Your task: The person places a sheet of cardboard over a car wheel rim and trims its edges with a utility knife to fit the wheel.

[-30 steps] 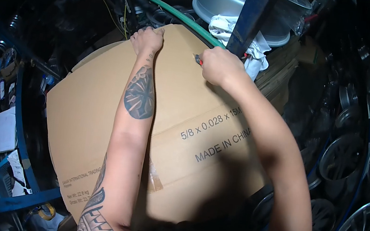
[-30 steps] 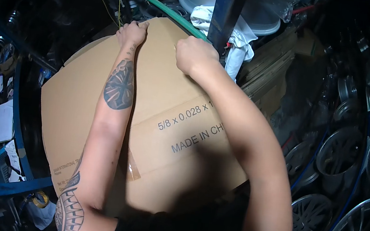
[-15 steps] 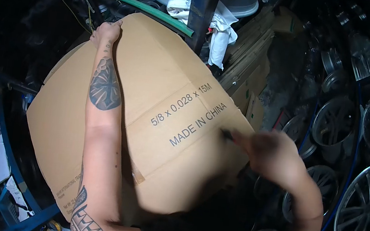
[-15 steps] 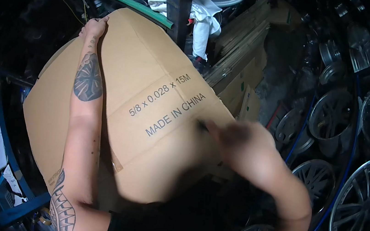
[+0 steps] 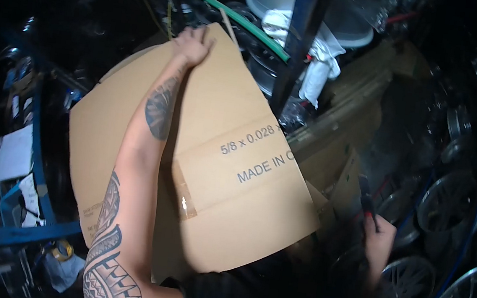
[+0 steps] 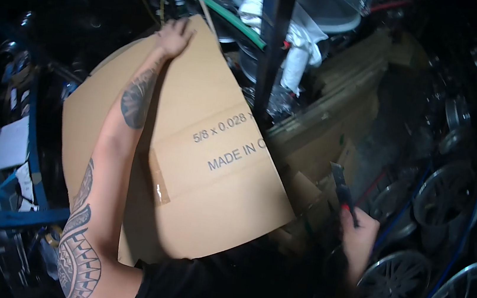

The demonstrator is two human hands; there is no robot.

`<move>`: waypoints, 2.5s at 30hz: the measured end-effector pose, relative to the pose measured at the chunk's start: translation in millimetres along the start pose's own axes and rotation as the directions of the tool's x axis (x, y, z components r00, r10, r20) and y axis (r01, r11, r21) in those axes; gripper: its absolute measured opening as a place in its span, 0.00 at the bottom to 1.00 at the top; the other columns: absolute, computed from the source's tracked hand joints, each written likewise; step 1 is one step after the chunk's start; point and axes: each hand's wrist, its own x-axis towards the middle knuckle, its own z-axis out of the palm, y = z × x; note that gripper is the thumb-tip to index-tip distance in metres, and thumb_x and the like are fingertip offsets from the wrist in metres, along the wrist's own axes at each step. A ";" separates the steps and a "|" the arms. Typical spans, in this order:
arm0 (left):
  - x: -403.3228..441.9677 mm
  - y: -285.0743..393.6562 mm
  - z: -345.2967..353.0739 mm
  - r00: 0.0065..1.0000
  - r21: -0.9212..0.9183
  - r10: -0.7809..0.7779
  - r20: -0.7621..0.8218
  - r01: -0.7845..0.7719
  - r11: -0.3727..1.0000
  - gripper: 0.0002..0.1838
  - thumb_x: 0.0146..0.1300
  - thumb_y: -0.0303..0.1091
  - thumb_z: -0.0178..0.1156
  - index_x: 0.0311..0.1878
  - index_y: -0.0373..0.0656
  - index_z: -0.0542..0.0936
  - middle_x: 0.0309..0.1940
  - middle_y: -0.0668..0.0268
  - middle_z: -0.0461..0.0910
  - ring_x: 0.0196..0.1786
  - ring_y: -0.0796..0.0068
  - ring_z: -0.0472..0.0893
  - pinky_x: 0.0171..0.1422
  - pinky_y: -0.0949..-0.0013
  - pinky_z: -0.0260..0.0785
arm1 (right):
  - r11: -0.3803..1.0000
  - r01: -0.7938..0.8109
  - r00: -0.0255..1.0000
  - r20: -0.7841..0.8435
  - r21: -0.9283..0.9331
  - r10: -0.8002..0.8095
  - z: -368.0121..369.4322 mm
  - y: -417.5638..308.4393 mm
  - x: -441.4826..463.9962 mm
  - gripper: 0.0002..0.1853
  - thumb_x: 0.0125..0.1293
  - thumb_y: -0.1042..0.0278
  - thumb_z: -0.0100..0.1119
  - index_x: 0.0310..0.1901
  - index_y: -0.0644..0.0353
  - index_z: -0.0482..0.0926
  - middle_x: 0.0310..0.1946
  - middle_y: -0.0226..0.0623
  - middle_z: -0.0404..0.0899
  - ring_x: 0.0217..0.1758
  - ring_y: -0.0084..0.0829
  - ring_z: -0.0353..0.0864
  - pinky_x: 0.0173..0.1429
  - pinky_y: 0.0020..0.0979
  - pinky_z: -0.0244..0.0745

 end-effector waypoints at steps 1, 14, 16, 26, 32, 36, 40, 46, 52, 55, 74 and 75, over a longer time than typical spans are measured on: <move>-18.5 0.1 0.2 0.997 0.007 0.070 0.036 -0.070 0.998 0.37 0.77 0.67 0.44 0.83 0.63 0.63 0.85 0.52 0.55 0.85 0.46 0.56 0.86 0.35 0.45 | 0.963 0.233 0.969 -0.054 -0.137 -0.242 21.4 26.4 27.4 0.21 0.75 0.58 0.66 0.26 0.65 0.78 0.19 0.21 0.71 0.23 0.14 0.63 0.26 0.28 0.59; -379.6 -186.7 -129.2 0.907 0.012 -0.403 0.123 0.405 0.914 0.41 0.74 0.59 0.58 0.84 0.53 0.61 0.84 0.40 0.52 0.86 0.38 0.52 0.86 0.39 0.48 | 0.798 0.160 0.780 0.421 0.582 -0.463 288.9 -83.1 254.0 0.16 0.83 0.59 0.44 0.43 0.60 0.77 0.33 0.33 0.79 0.23 0.19 0.74 0.27 0.25 0.69; -424.2 -173.8 -157.9 0.740 0.122 -0.671 0.052 0.662 0.740 0.42 0.74 0.59 0.58 0.84 0.50 0.60 0.83 0.38 0.52 0.84 0.34 0.54 0.85 0.39 0.51 | 0.774 0.222 0.740 0.414 0.592 -0.529 339.7 -79.7 305.3 0.15 0.82 0.59 0.45 0.43 0.60 0.77 0.33 0.32 0.79 0.26 0.21 0.75 0.29 0.26 0.71; -507.5 -169.7 -153.3 0.555 -0.155 -0.830 -0.057 0.816 0.556 0.38 0.75 0.61 0.57 0.74 0.36 0.71 0.68 0.40 0.76 0.70 0.42 0.77 0.72 0.50 0.70 | 0.764 0.192 0.746 0.414 0.616 -0.521 351.3 -96.3 296.8 0.16 0.83 0.59 0.44 0.48 0.60 0.80 0.39 0.30 0.81 0.45 0.21 0.79 0.55 0.29 0.75; -512.8 -191.5 -140.9 0.613 -0.422 -0.786 -0.082 0.693 0.585 0.35 0.73 0.56 0.64 0.70 0.36 0.72 0.58 0.42 0.84 0.64 0.47 0.84 0.67 0.55 0.74 | 0.806 0.132 0.699 0.522 0.577 -0.489 373.2 -79.6 323.2 0.21 0.83 0.56 0.43 0.57 0.63 0.81 0.45 0.36 0.85 0.47 0.27 0.85 0.58 0.32 0.78; -525.8 -184.3 -147.7 0.628 -0.443 -0.777 -0.037 0.687 0.576 0.35 0.73 0.54 0.65 0.71 0.36 0.73 0.58 0.41 0.84 0.64 0.49 0.84 0.68 0.56 0.74 | 0.910 0.115 0.707 0.610 0.399 -0.357 408.8 -14.4 373.5 0.22 0.82 0.54 0.46 0.54 0.64 0.83 0.47 0.36 0.85 0.52 0.28 0.83 0.61 0.34 0.76; -559.2 -223.7 -125.9 0.612 -0.512 -0.785 -0.094 0.646 0.565 0.35 0.73 0.52 0.66 0.73 0.37 0.71 0.61 0.41 0.83 0.67 0.49 0.83 0.69 0.56 0.74 | 0.917 0.098 0.829 0.478 0.386 -0.290 388.7 20.2 368.3 0.16 0.81 0.56 0.50 0.51 0.59 0.81 0.35 0.28 0.77 0.41 0.22 0.75 0.52 0.30 0.72; -540.6 -226.3 -137.3 0.594 -0.820 -0.797 0.111 0.508 0.264 0.27 0.75 0.37 0.66 0.70 0.35 0.71 0.57 0.53 0.83 0.58 0.65 0.83 0.64 0.64 0.75 | 0.892 0.110 0.746 0.557 0.439 -0.366 269.3 -100.7 224.4 0.16 0.79 0.50 0.59 0.49 0.57 0.81 0.27 0.22 0.74 0.25 0.13 0.73 0.23 0.18 0.63; -502.5 -234.0 -137.6 0.643 -0.503 -0.765 0.032 0.672 0.543 0.29 0.71 0.42 0.67 0.67 0.33 0.73 0.61 0.42 0.77 0.66 0.47 0.78 0.70 0.55 0.70 | 0.762 0.636 0.746 0.350 -0.121 -0.567 263.4 -137.8 207.8 0.14 0.71 0.62 0.68 0.42 0.68 0.85 0.26 0.31 0.83 0.30 0.23 0.78 0.38 0.32 0.75; -490.7 -231.9 -160.4 0.726 -0.224 -0.688 0.009 0.672 0.706 0.29 0.69 0.45 0.67 0.63 0.31 0.74 0.58 0.38 0.76 0.65 0.36 0.76 0.70 0.49 0.69 | 0.701 0.652 0.755 0.339 -0.289 -0.562 267.5 -152.1 196.0 0.15 0.70 0.60 0.67 0.42 0.67 0.85 0.28 0.43 0.86 0.32 0.37 0.86 0.42 0.40 0.77; -435.1 -296.4 -138.4 0.780 -0.168 -0.612 -0.126 0.592 0.789 0.35 0.70 0.55 0.61 0.67 0.32 0.79 0.60 0.38 0.82 0.65 0.40 0.80 0.71 0.50 0.71 | 0.494 0.740 0.640 0.250 -0.457 -0.726 294.3 -136.0 205.5 0.19 0.75 0.54 0.62 0.48 0.65 0.86 0.36 0.57 0.85 0.44 0.58 0.87 0.50 0.47 0.79; -431.7 -293.7 -141.1 0.775 -0.137 -0.618 -0.131 0.603 0.786 0.34 0.71 0.55 0.61 0.66 0.32 0.80 0.60 0.39 0.82 0.65 0.40 0.80 0.70 0.50 0.71 | 0.489 0.745 0.634 0.252 -0.454 -0.732 294.8 -137.0 204.0 0.19 0.75 0.54 0.62 0.47 0.65 0.86 0.35 0.56 0.85 0.44 0.58 0.87 0.50 0.47 0.78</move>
